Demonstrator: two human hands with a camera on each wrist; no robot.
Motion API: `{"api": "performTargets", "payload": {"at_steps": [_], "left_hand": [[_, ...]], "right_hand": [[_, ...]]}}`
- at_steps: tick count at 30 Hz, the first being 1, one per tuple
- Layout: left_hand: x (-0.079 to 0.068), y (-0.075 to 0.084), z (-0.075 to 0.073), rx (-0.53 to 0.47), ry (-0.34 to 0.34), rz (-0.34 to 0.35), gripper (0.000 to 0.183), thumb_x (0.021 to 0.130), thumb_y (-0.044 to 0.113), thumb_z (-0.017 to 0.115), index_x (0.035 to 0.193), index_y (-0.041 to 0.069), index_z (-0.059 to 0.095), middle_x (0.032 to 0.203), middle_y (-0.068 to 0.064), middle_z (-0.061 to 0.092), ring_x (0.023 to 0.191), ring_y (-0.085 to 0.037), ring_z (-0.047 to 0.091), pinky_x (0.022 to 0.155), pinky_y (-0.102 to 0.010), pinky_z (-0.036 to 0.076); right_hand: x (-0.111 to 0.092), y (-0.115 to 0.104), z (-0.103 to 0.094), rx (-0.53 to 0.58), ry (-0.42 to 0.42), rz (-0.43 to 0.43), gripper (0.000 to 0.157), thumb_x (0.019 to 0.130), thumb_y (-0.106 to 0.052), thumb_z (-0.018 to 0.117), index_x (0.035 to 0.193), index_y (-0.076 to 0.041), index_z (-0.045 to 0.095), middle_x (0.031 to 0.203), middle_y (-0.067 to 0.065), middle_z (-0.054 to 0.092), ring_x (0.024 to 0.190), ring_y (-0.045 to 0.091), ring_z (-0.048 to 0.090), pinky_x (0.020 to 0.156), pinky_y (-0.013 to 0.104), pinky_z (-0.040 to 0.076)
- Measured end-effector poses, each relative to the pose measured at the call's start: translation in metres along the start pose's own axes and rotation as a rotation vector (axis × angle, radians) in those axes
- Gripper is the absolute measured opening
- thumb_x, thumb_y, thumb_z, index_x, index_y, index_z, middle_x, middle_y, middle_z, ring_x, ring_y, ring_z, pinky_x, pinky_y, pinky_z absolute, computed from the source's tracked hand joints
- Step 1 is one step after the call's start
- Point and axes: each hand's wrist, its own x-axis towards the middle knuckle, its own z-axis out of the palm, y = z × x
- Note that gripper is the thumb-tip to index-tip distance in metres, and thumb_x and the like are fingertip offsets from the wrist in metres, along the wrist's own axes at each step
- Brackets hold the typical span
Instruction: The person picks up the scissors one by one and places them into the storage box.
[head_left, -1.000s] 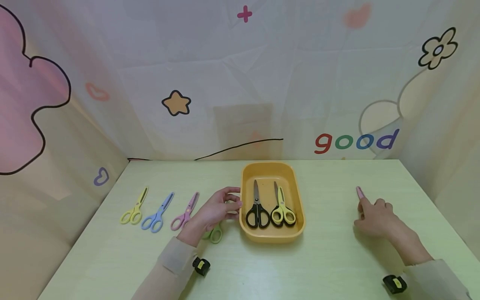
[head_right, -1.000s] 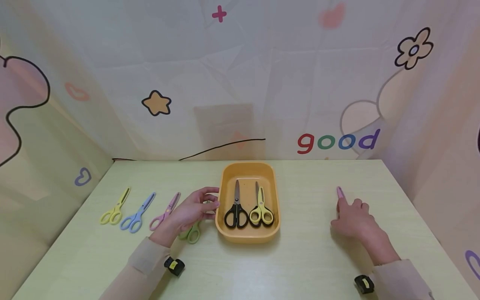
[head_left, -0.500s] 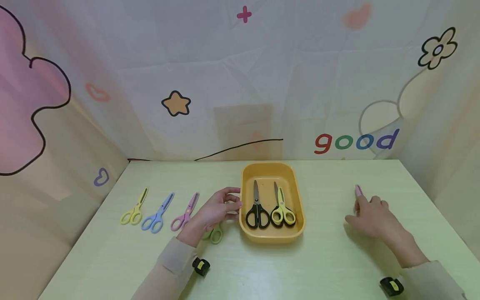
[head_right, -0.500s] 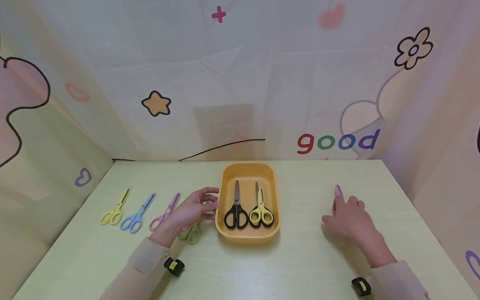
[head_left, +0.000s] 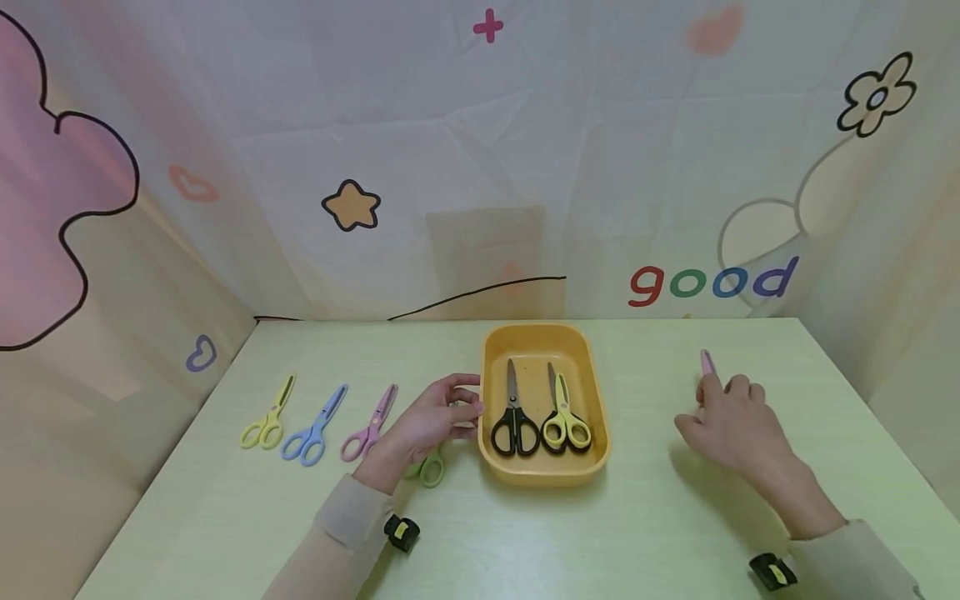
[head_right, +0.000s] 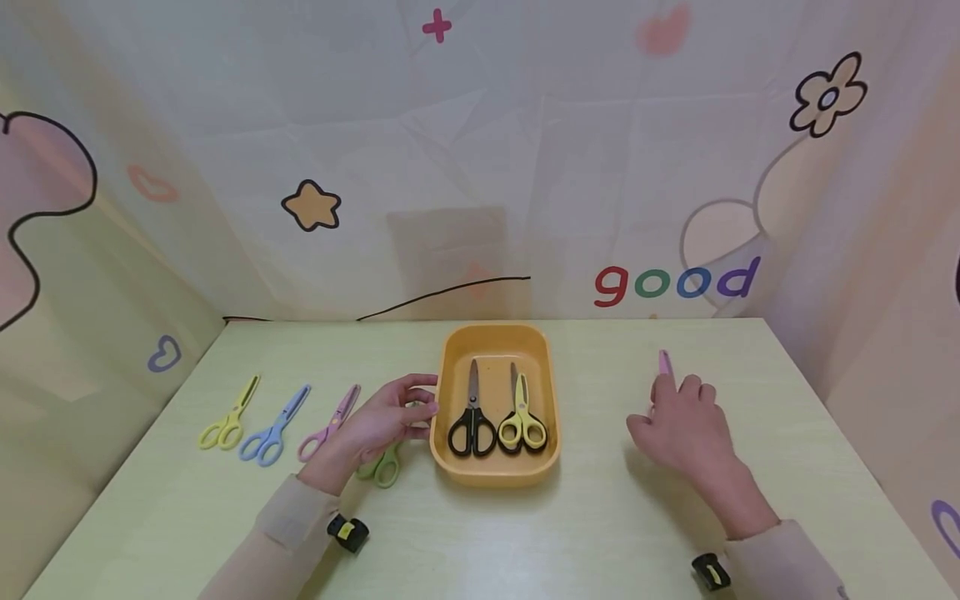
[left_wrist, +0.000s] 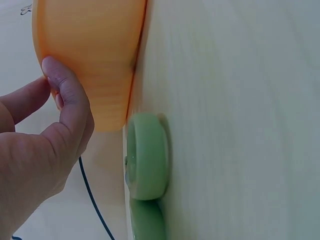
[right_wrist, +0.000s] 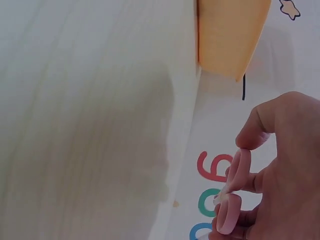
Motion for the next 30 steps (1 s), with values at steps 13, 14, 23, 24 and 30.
{"api": "performTargets", "payload": {"at_steps": [13, 14, 23, 24, 30], "left_hand": [[0.000, 0.000, 0.000, -0.012, 0.001, -0.009, 0.050, 0.102, -0.003, 0.059, 0.149, -0.004, 0.041, 0.115, -0.017, 0.053, 0.085, -0.019, 0.062, 0.074, -0.029, 0.059], [0.000, 0.000, 0.000, -0.012, 0.000, -0.009, 0.050, 0.102, -0.003, 0.059, 0.149, -0.004, 0.041, 0.116, -0.017, 0.053, 0.085, -0.019, 0.062, 0.075, -0.029, 0.059], [0.000, -0.001, 0.000, -0.011, -0.003, -0.010, 0.052, 0.102, -0.004, 0.059, 0.150, -0.004, 0.039, 0.115, -0.015, 0.054, 0.086, -0.020, 0.062, 0.075, -0.030, 0.059], [0.000, -0.001, 0.000, -0.011, -0.002, -0.012, 0.052, 0.102, -0.004, 0.059, 0.150, -0.004, 0.039, 0.114, -0.015, 0.054, 0.087, -0.020, 0.062, 0.075, -0.030, 0.059], [0.001, -0.001, 0.000, -0.008, -0.004, -0.008, 0.053, 0.101, -0.005, 0.059, 0.150, -0.005, 0.039, 0.114, -0.015, 0.054, 0.086, -0.019, 0.062, 0.075, -0.030, 0.059]], "right_hand": [[0.000, -0.035, -0.006, 0.002, 0.024, -0.032, 0.027, 0.089, -0.025, 0.064, 0.099, -0.003, 0.051, 0.092, 0.022, 0.044, 0.087, 0.041, 0.042, 0.064, 0.043, 0.035], [0.000, -0.038, -0.006, 0.004, 0.026, -0.036, 0.027, 0.088, -0.025, 0.064, 0.098, -0.003, 0.051, 0.092, 0.022, 0.044, 0.086, 0.041, 0.042, 0.065, 0.043, 0.035], [-0.002, -0.062, -0.006, 0.007, 0.043, -0.090, 0.025, 0.086, -0.023, 0.066, 0.098, -0.006, 0.053, 0.093, 0.019, 0.045, 0.087, 0.038, 0.044, 0.065, 0.042, 0.037], [-0.002, -0.065, -0.006, 0.006, 0.048, -0.098, 0.025, 0.086, -0.023, 0.066, 0.098, -0.006, 0.053, 0.093, 0.019, 0.045, 0.087, 0.038, 0.044, 0.065, 0.042, 0.037], [-0.001, -0.081, -0.006, 0.004, 0.047, -0.130, 0.026, 0.084, -0.022, 0.067, 0.099, -0.006, 0.054, 0.093, 0.017, 0.045, 0.087, 0.037, 0.044, 0.067, 0.042, 0.038]]}}
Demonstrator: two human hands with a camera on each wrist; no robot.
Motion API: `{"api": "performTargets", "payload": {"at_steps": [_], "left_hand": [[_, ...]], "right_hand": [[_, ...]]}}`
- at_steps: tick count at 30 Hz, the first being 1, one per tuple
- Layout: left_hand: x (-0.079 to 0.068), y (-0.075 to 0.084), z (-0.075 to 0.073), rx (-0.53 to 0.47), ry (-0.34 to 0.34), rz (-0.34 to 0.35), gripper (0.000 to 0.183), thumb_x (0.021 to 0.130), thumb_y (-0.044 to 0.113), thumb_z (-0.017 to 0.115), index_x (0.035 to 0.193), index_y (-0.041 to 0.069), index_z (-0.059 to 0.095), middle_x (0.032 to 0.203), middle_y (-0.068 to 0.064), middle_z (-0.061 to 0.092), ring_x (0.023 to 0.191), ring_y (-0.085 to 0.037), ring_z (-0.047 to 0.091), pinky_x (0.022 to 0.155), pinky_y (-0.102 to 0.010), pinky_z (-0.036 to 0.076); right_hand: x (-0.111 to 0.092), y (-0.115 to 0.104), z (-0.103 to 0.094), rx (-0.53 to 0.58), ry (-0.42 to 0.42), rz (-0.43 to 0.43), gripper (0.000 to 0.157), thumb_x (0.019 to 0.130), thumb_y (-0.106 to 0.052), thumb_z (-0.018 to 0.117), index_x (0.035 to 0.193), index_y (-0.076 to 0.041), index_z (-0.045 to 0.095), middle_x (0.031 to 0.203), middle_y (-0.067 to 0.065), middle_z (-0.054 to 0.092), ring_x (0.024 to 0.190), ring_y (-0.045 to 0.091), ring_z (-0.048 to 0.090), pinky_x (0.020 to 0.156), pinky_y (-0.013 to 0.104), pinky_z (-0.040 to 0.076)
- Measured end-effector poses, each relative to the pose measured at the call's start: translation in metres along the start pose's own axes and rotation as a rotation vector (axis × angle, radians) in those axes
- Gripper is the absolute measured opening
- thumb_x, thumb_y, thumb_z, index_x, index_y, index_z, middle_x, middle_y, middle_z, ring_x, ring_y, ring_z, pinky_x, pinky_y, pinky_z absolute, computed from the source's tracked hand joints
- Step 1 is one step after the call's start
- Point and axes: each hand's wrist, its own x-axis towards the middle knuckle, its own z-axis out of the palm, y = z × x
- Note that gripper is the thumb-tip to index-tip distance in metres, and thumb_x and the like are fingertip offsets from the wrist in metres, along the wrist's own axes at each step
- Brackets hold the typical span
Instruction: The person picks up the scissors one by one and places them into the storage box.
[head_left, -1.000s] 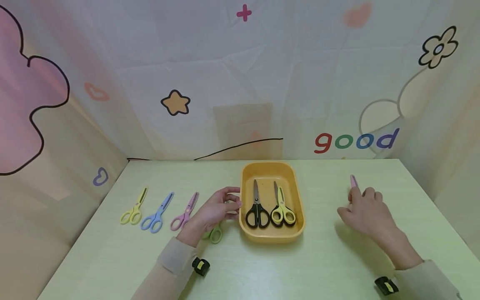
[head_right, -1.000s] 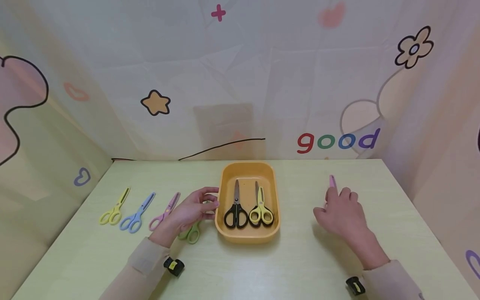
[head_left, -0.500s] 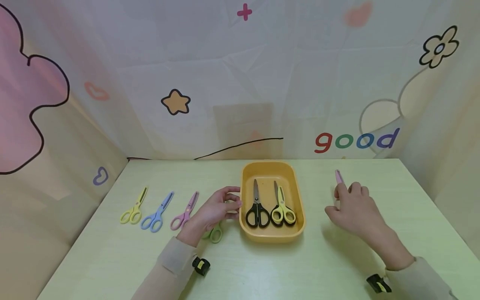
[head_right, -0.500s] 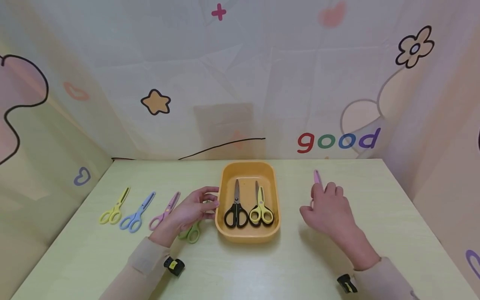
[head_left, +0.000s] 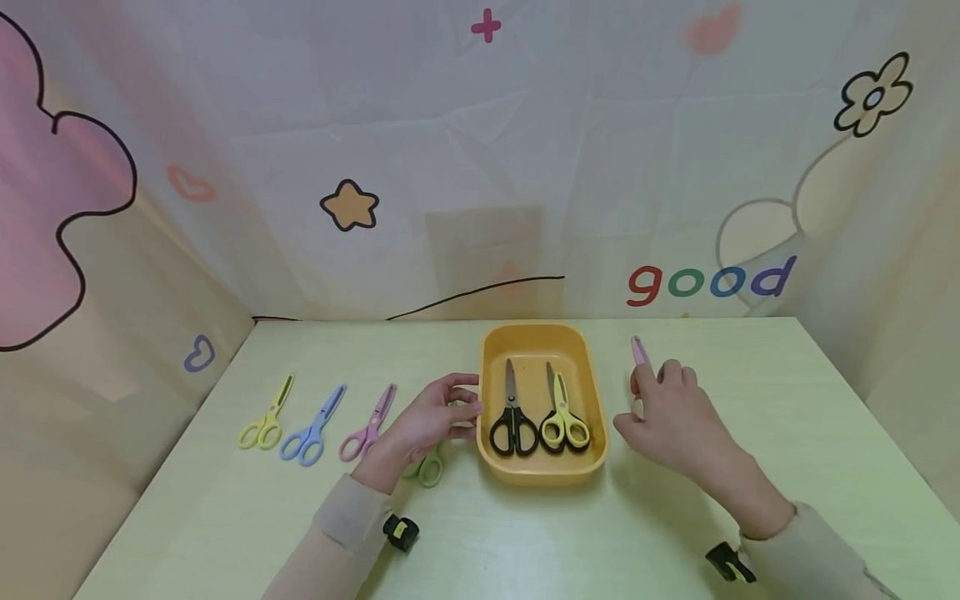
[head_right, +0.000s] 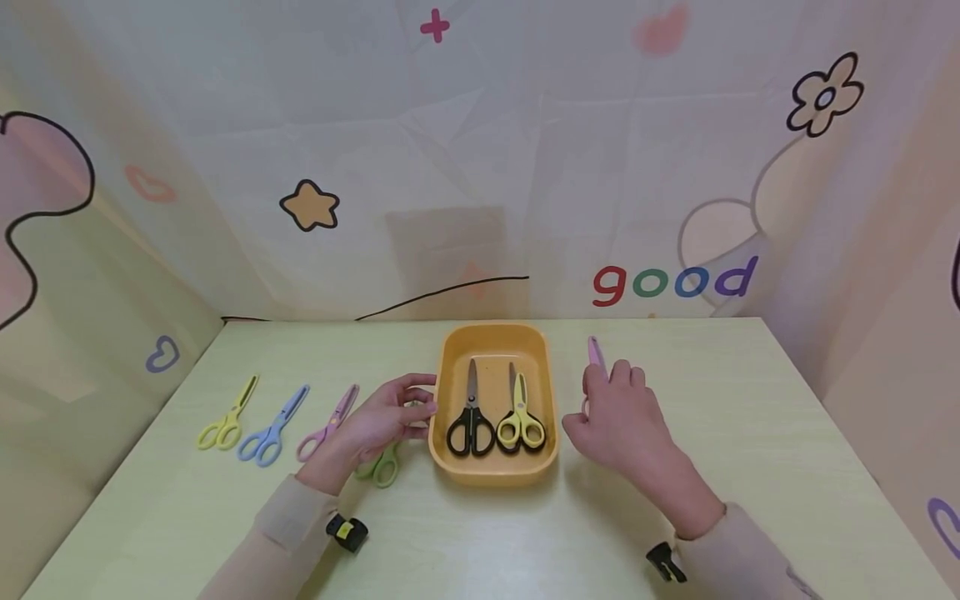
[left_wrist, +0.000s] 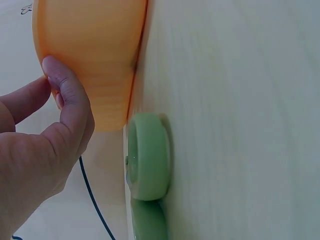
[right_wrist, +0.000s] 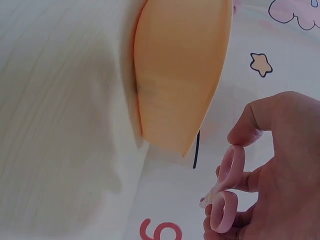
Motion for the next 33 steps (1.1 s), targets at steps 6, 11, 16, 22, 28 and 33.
{"api": "performTargets", "payload": {"at_steps": [6, 11, 16, 22, 28, 33], "left_hand": [[0.000, 0.000, -0.001, -0.004, -0.002, 0.004, 0.052, 0.101, -0.004, 0.059, 0.150, -0.005, 0.039, 0.115, -0.016, 0.054, 0.086, -0.020, 0.062, 0.075, -0.030, 0.059], [0.000, 0.000, -0.001, -0.005, 0.004, 0.003, 0.052, 0.101, -0.004, 0.059, 0.150, -0.004, 0.040, 0.115, -0.016, 0.054, 0.086, -0.020, 0.062, 0.075, -0.031, 0.059], [-0.001, 0.000, 0.000, 0.001, 0.003, -0.004, 0.052, 0.101, -0.004, 0.059, 0.150, -0.004, 0.040, 0.115, -0.015, 0.053, 0.086, -0.019, 0.062, 0.076, -0.031, 0.059], [-0.001, 0.000, -0.001, 0.001, 0.004, -0.004, 0.052, 0.101, -0.004, 0.060, 0.149, -0.005, 0.040, 0.114, -0.015, 0.054, 0.086, -0.019, 0.062, 0.076, -0.030, 0.059], [-0.001, 0.000, -0.001, 0.004, 0.001, -0.005, 0.052, 0.101, -0.004, 0.060, 0.149, -0.004, 0.040, 0.116, -0.016, 0.054, 0.086, -0.019, 0.062, 0.077, -0.031, 0.059], [0.000, 0.000, -0.001, 0.005, 0.001, -0.006, 0.052, 0.102, -0.003, 0.060, 0.149, -0.004, 0.040, 0.116, -0.016, 0.054, 0.088, -0.019, 0.062, 0.078, -0.032, 0.059]], "right_hand": [[0.003, -0.015, 0.000, 0.023, -0.028, -0.022, 0.027, 0.084, -0.023, 0.069, 0.100, -0.007, 0.055, 0.094, 0.016, 0.045, 0.089, 0.035, 0.044, 0.067, 0.042, 0.040], [0.005, -0.026, 0.001, 0.027, -0.036, -0.053, 0.029, 0.084, -0.022, 0.071, 0.102, -0.006, 0.055, 0.093, 0.015, 0.045, 0.088, 0.034, 0.044, 0.067, 0.041, 0.041], [0.005, -0.035, 0.004, 0.023, -0.028, -0.090, 0.028, 0.084, -0.022, 0.071, 0.100, -0.006, 0.055, 0.090, 0.013, 0.044, 0.085, 0.032, 0.044, 0.065, 0.040, 0.040], [0.008, -0.045, 0.010, 0.026, -0.040, -0.095, 0.028, 0.082, -0.020, 0.067, 0.102, -0.007, 0.054, 0.092, 0.013, 0.043, 0.086, 0.031, 0.043, 0.065, 0.039, 0.040], [0.010, -0.057, 0.015, 0.006, -0.046, -0.143, 0.026, 0.081, -0.021, 0.068, 0.100, -0.008, 0.055, 0.090, 0.013, 0.043, 0.084, 0.030, 0.042, 0.064, 0.037, 0.039], [0.011, -0.066, 0.019, -0.005, -0.030, -0.180, 0.025, 0.080, -0.020, 0.066, 0.098, -0.006, 0.054, 0.089, 0.015, 0.043, 0.081, 0.030, 0.042, 0.061, 0.035, 0.039]]}}
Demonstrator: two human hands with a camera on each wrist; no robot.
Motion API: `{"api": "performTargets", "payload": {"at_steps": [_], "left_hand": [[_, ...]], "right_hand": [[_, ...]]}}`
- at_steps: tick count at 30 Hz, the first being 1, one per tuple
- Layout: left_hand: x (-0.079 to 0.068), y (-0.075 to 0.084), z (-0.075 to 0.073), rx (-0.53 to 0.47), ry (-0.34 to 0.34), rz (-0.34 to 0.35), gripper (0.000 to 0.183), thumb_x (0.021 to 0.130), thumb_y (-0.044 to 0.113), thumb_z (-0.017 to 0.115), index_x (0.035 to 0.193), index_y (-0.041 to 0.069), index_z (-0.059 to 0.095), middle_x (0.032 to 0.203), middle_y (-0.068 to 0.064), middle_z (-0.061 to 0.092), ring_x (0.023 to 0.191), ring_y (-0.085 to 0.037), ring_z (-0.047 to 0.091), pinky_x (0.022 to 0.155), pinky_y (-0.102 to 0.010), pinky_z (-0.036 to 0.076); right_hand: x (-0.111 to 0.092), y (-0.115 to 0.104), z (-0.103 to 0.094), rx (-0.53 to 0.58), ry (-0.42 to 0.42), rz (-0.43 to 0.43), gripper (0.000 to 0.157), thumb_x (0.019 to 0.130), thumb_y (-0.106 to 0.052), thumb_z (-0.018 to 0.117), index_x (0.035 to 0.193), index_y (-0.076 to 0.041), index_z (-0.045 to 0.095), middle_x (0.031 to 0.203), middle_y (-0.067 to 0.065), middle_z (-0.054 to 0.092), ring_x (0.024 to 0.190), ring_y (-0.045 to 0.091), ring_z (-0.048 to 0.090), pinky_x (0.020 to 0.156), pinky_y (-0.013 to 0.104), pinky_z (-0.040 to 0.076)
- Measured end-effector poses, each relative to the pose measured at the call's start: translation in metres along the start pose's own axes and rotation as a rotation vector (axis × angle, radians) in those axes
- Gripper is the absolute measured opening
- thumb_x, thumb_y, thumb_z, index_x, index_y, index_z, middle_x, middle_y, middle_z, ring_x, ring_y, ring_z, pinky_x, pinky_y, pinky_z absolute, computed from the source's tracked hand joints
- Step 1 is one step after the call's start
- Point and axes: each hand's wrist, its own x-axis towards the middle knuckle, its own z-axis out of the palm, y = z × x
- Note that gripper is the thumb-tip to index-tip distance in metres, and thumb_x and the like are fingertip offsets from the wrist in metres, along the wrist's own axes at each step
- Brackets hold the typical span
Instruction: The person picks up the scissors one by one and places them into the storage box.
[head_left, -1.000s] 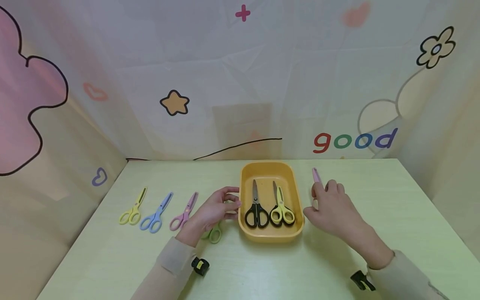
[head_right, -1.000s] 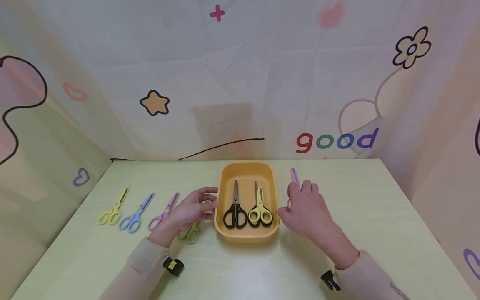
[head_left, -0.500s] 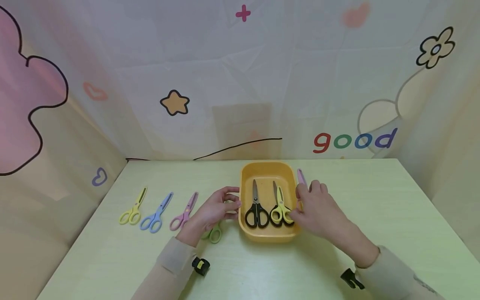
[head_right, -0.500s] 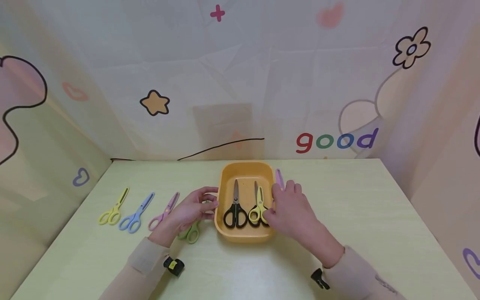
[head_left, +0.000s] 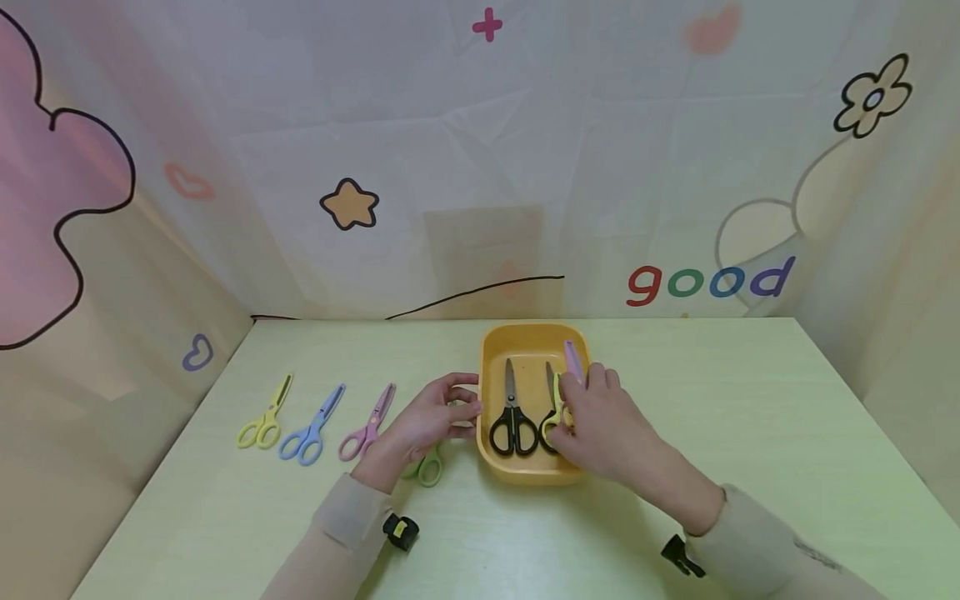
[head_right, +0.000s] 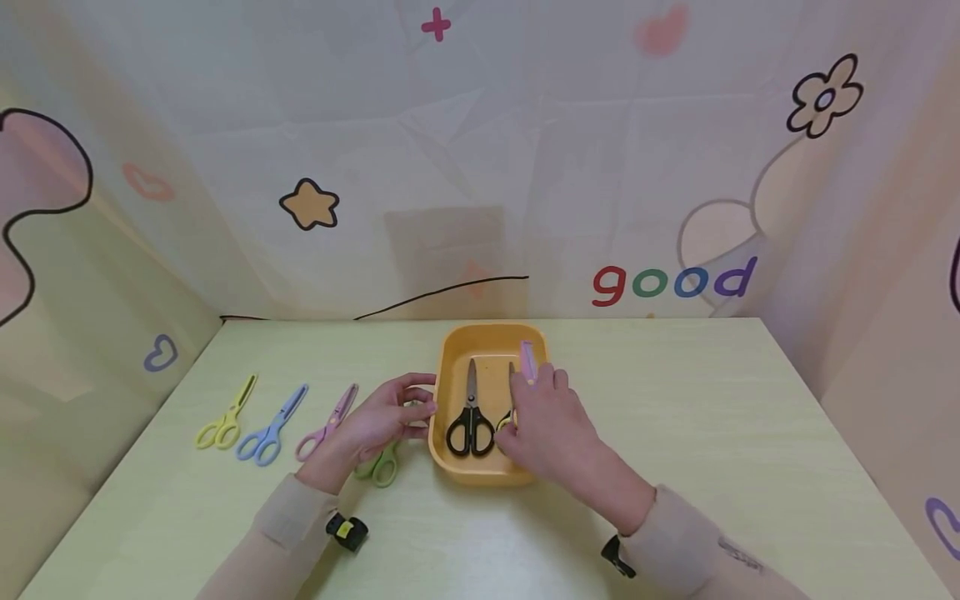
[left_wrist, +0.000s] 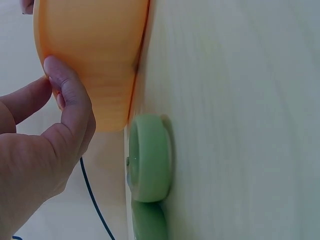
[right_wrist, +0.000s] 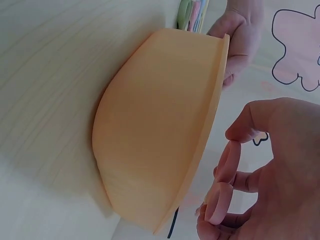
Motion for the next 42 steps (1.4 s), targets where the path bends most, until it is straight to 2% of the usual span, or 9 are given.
{"api": "performTargets", "payload": {"at_steps": [10, 17, 22, 31, 42], "left_hand": [[0.000, 0.001, 0.000, -0.016, 0.007, -0.001, 0.052, 0.101, -0.004, 0.060, 0.150, -0.003, 0.040, 0.114, -0.015, 0.054, 0.088, -0.021, 0.062, 0.075, -0.030, 0.059], [-0.001, 0.001, 0.000, -0.014, 0.012, -0.002, 0.053, 0.101, -0.004, 0.060, 0.150, -0.002, 0.041, 0.114, -0.015, 0.054, 0.088, -0.020, 0.062, 0.075, -0.030, 0.059], [0.000, 0.001, 0.000, -0.018, 0.011, -0.001, 0.054, 0.101, -0.004, 0.061, 0.150, -0.002, 0.041, 0.113, -0.015, 0.054, 0.088, -0.020, 0.062, 0.075, -0.030, 0.059], [0.000, 0.000, 0.001, -0.012, 0.001, 0.003, 0.054, 0.101, -0.004, 0.060, 0.151, -0.003, 0.040, 0.114, -0.015, 0.053, 0.090, -0.021, 0.062, 0.076, -0.031, 0.059], [0.001, -0.002, 0.000, -0.010, -0.007, 0.009, 0.053, 0.101, -0.003, 0.060, 0.150, -0.005, 0.040, 0.114, -0.015, 0.053, 0.090, -0.020, 0.062, 0.076, -0.030, 0.059]], "right_hand": [[0.012, -0.008, 0.012, -0.056, -0.052, 0.016, 0.031, 0.084, -0.022, 0.066, 0.106, -0.002, 0.057, 0.090, 0.017, 0.044, 0.082, 0.031, 0.044, 0.059, 0.034, 0.041], [0.019, -0.009, 0.016, -0.082, -0.093, 0.014, 0.020, 0.085, -0.018, 0.068, 0.093, -0.007, 0.053, 0.085, 0.016, 0.045, 0.079, 0.030, 0.044, 0.056, 0.033, 0.042], [0.020, -0.011, 0.020, -0.088, -0.123, -0.007, 0.022, 0.085, -0.017, 0.069, 0.095, -0.006, 0.053, 0.087, 0.018, 0.046, 0.080, 0.031, 0.046, 0.057, 0.034, 0.046], [0.020, -0.012, 0.027, -0.106, -0.261, 0.014, 0.024, 0.089, -0.019, 0.069, 0.097, -0.004, 0.052, 0.087, 0.019, 0.045, 0.086, 0.034, 0.046, 0.064, 0.041, 0.048], [0.021, -0.012, 0.028, -0.153, -0.283, -0.016, 0.026, 0.094, -0.022, 0.067, 0.099, 0.000, 0.054, 0.096, 0.029, 0.055, 0.093, 0.041, 0.054, 0.075, 0.048, 0.052]]}}
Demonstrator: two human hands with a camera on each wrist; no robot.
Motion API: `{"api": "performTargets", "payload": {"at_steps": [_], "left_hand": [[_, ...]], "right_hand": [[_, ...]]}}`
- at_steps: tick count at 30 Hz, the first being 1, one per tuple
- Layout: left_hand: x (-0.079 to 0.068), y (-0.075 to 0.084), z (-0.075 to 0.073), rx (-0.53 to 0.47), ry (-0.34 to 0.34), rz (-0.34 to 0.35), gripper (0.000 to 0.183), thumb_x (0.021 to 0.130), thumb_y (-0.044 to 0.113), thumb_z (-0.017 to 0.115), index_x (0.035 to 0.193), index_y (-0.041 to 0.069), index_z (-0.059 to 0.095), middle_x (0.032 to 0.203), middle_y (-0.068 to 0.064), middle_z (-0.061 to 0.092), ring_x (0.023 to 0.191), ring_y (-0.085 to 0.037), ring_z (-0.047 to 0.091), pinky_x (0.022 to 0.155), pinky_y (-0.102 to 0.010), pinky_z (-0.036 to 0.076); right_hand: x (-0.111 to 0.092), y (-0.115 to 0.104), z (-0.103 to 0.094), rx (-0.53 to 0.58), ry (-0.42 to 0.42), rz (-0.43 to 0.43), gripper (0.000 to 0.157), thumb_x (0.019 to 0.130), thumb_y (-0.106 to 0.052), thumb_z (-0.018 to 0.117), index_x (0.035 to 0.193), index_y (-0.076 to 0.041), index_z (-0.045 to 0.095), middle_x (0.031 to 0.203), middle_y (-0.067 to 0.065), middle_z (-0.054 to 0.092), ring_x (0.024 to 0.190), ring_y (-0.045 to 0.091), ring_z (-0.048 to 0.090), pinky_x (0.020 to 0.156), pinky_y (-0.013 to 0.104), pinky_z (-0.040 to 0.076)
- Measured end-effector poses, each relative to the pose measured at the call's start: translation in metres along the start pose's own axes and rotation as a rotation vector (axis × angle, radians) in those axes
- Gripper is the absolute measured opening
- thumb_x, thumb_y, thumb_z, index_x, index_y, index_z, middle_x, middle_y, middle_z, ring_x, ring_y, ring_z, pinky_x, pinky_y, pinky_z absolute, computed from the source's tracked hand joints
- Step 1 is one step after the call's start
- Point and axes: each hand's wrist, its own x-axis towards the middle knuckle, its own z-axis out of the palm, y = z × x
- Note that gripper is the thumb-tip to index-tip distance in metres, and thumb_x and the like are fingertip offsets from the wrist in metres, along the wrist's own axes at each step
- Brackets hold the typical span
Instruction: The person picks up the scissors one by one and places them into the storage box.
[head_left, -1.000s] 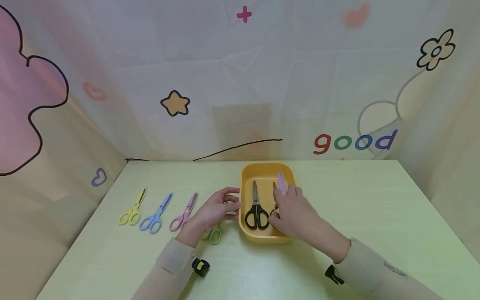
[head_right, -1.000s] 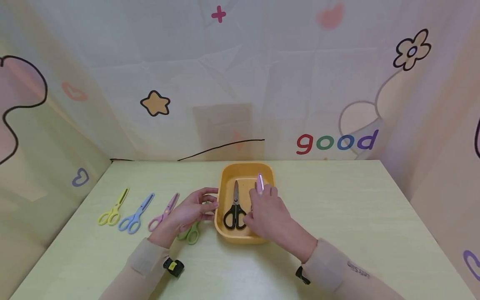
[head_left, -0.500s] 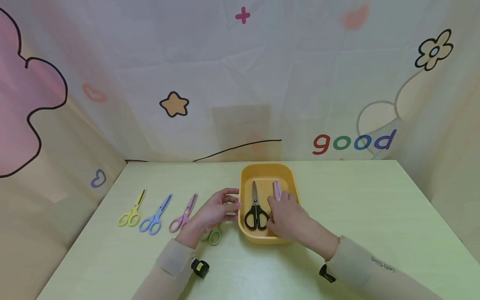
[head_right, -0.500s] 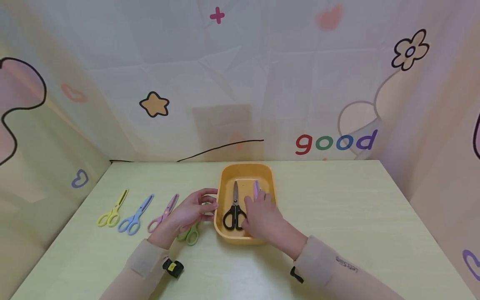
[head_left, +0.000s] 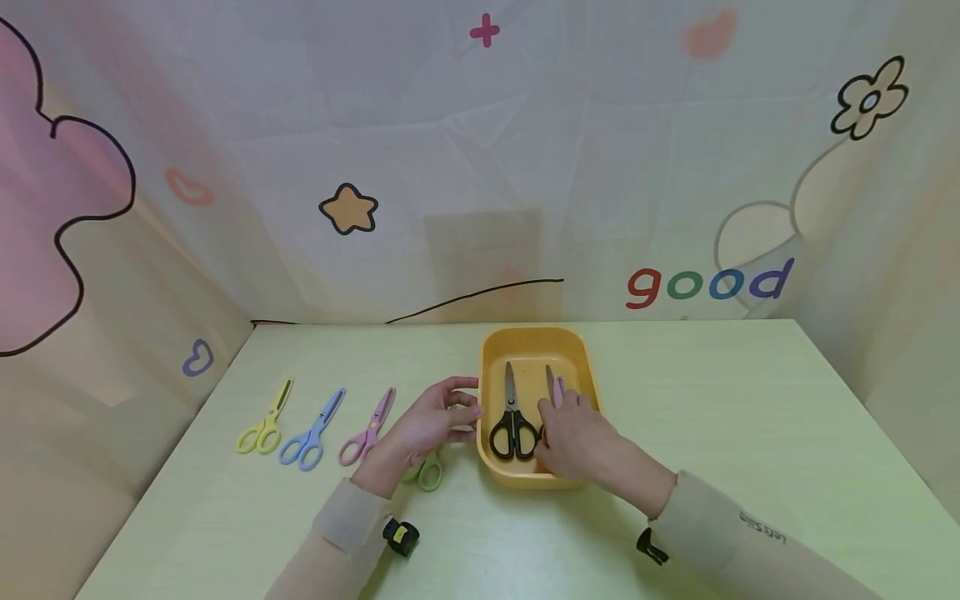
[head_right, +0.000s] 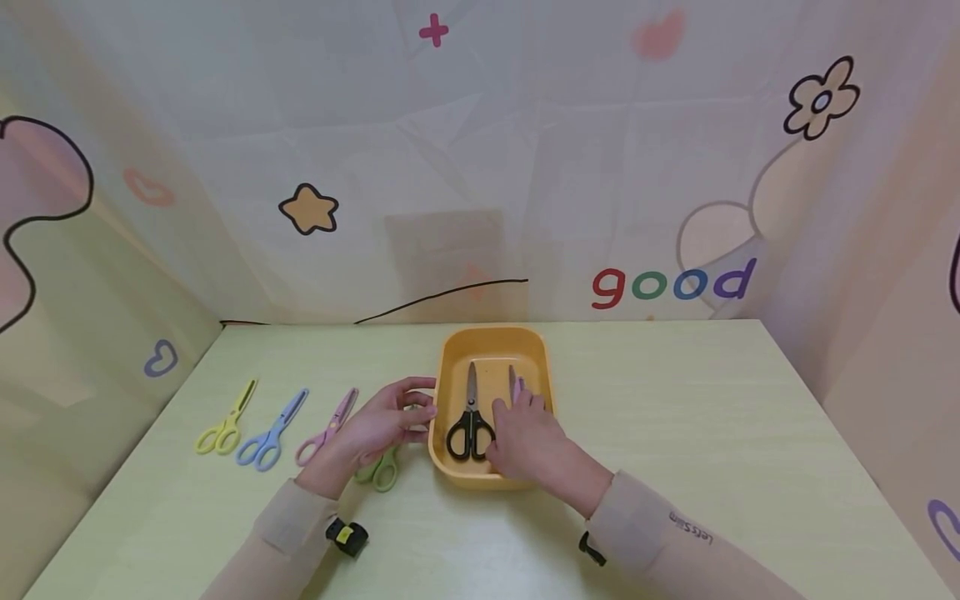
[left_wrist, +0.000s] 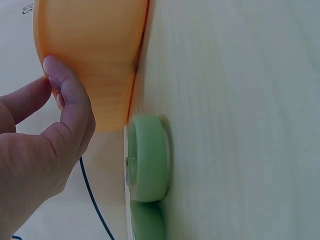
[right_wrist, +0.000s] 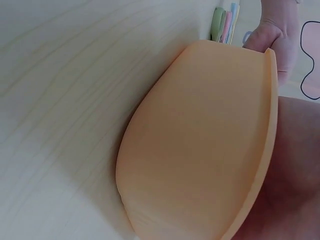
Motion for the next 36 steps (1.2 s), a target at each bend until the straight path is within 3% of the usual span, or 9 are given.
{"api": "performTargets", "payload": {"at_steps": [8, 12, 15, 20, 26, 36], "left_hand": [[0.000, 0.001, 0.001, -0.002, 0.002, -0.004, 0.053, 0.101, -0.004, 0.060, 0.150, -0.004, 0.040, 0.112, -0.014, 0.053, 0.089, -0.019, 0.061, 0.075, -0.029, 0.059], [0.000, 0.000, 0.001, -0.004, 0.005, -0.007, 0.053, 0.101, -0.004, 0.060, 0.150, -0.004, 0.040, 0.113, -0.014, 0.053, 0.089, -0.019, 0.061, 0.074, -0.029, 0.059], [0.000, 0.000, 0.001, -0.004, 0.005, -0.007, 0.053, 0.101, -0.003, 0.060, 0.150, -0.004, 0.040, 0.112, -0.014, 0.053, 0.088, -0.018, 0.061, 0.074, -0.029, 0.059], [-0.001, 0.001, 0.001, -0.006, 0.008, -0.007, 0.053, 0.101, -0.004, 0.060, 0.150, -0.003, 0.040, 0.113, -0.014, 0.054, 0.089, -0.019, 0.061, 0.074, -0.030, 0.059], [-0.001, 0.000, 0.001, -0.005, 0.006, -0.001, 0.053, 0.101, -0.004, 0.060, 0.150, -0.004, 0.040, 0.112, -0.014, 0.054, 0.088, -0.019, 0.061, 0.074, -0.030, 0.059], [-0.001, 0.002, 0.002, -0.007, 0.004, -0.006, 0.053, 0.101, -0.004, 0.061, 0.150, -0.003, 0.040, 0.112, -0.013, 0.054, 0.087, -0.019, 0.062, 0.074, -0.029, 0.059]], "right_hand": [[-0.005, -0.001, -0.002, 0.003, 0.023, -0.004, 0.024, 0.094, -0.020, 0.066, 0.098, 0.001, 0.055, 0.096, 0.027, 0.054, 0.093, 0.041, 0.054, 0.073, 0.048, 0.053], [-0.007, 0.000, -0.004, 0.013, 0.047, -0.006, 0.028, 0.096, -0.022, 0.069, 0.103, 0.002, 0.057, 0.110, 0.033, 0.057, 0.100, 0.046, 0.057, 0.076, 0.051, 0.055], [-0.007, 0.001, -0.004, 0.037, 0.079, -0.011, 0.028, 0.096, -0.023, 0.070, 0.102, 0.001, 0.058, 0.116, 0.033, 0.057, 0.097, 0.043, 0.058, 0.072, 0.048, 0.056], [-0.008, 0.005, -0.005, 0.085, 0.171, -0.046, 0.023, 0.094, -0.021, 0.073, 0.095, -0.002, 0.059, 0.096, 0.017, 0.058, 0.076, 0.025, 0.053, 0.056, 0.036, 0.052], [-0.006, 0.014, -0.007, 0.105, 0.243, -0.075, 0.018, 0.093, -0.020, 0.073, 0.092, -0.006, 0.063, 0.080, 0.001, 0.052, 0.067, 0.014, 0.050, 0.052, 0.028, 0.047], [-0.014, 0.039, -0.017, 0.394, 0.407, -0.055, 0.005, 0.095, -0.014, 0.071, 0.093, -0.012, 0.067, 0.086, -0.001, 0.059, 0.079, 0.019, 0.054, 0.068, 0.035, 0.049]]}}
